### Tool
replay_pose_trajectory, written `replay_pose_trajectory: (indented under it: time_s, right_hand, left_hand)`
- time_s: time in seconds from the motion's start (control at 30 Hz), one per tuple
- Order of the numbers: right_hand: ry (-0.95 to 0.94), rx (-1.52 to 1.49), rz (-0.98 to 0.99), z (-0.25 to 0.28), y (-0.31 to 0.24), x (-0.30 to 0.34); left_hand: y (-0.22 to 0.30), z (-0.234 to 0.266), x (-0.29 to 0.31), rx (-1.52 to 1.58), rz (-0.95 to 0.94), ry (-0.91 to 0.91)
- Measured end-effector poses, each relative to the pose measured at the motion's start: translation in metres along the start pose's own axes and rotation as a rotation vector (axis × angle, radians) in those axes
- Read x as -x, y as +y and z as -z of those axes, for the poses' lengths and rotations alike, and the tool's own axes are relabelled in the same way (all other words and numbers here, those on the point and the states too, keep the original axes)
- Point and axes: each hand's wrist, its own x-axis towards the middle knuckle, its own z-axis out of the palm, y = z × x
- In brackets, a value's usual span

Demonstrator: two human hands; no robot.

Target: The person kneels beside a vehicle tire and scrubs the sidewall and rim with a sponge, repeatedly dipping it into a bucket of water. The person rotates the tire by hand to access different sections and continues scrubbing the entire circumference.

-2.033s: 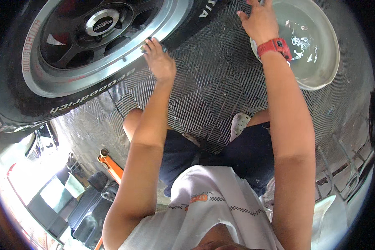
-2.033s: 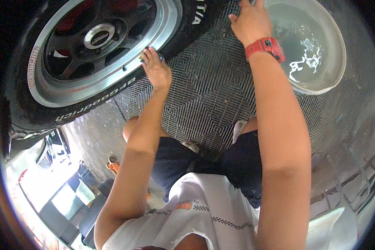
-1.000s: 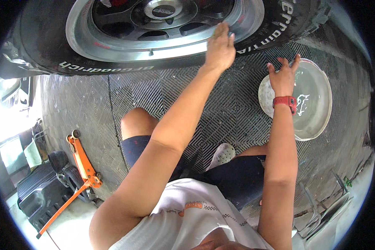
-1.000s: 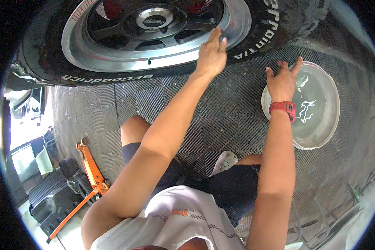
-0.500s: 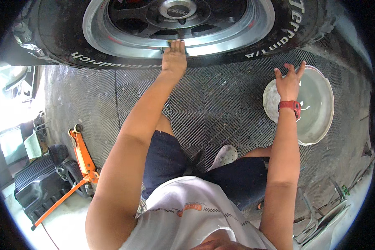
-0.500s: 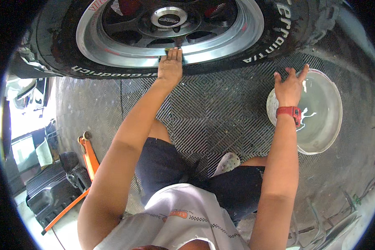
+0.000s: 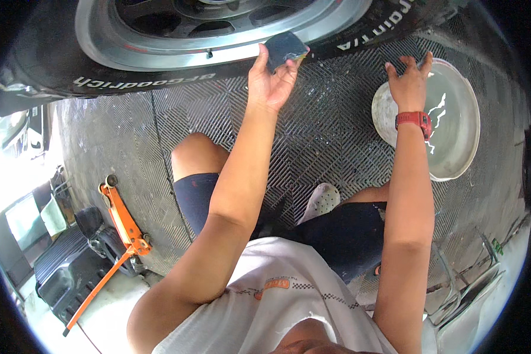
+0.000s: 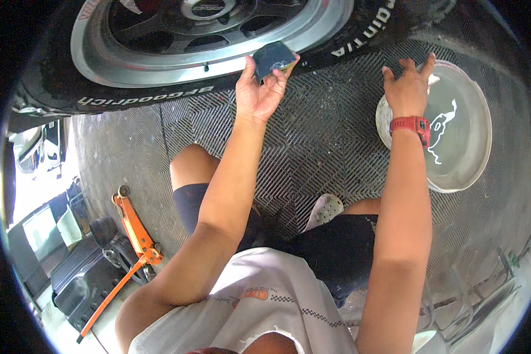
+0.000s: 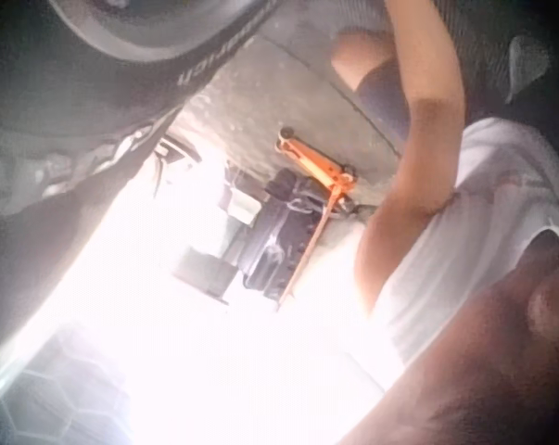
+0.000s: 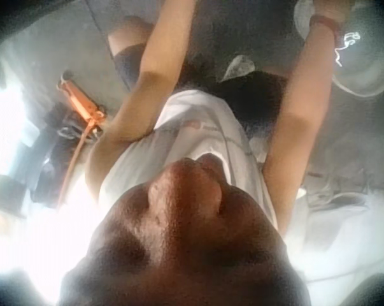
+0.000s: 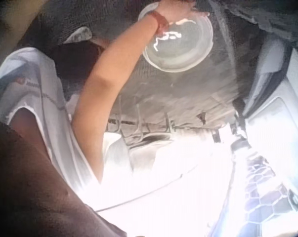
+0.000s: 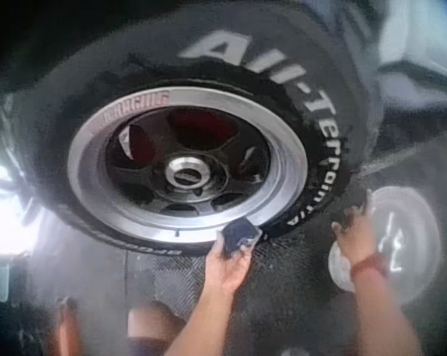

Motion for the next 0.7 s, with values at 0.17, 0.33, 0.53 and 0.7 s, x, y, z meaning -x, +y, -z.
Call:
replay_pose_trajectory:
  time_s: [0.17,0.33,0.53,0.7]
  right_hand:
    - [-0.015,-0.013,-0.013,-0.007,0.004,0.0]
    - [0.028,-0.001,0.004,-0.01,0.009,-0.001]
    - [-0.111,-0.075,-0.162,0.02,-0.028,0.004]
    - [-0.17,-0.114,-0.189,0.027,-0.023,0.0]
  left_hand:
    - [0.0,0.019,0.012,0.068,0.16,-0.216]
    - [0.007,0.018,-0.004,-0.444,-0.039,-0.002]
    - [0.031,0.021,-0.035,-1.758,-0.567,0.335]
    - [0.017,-0.006,-0.044,-2.013,-1.221,0.208]
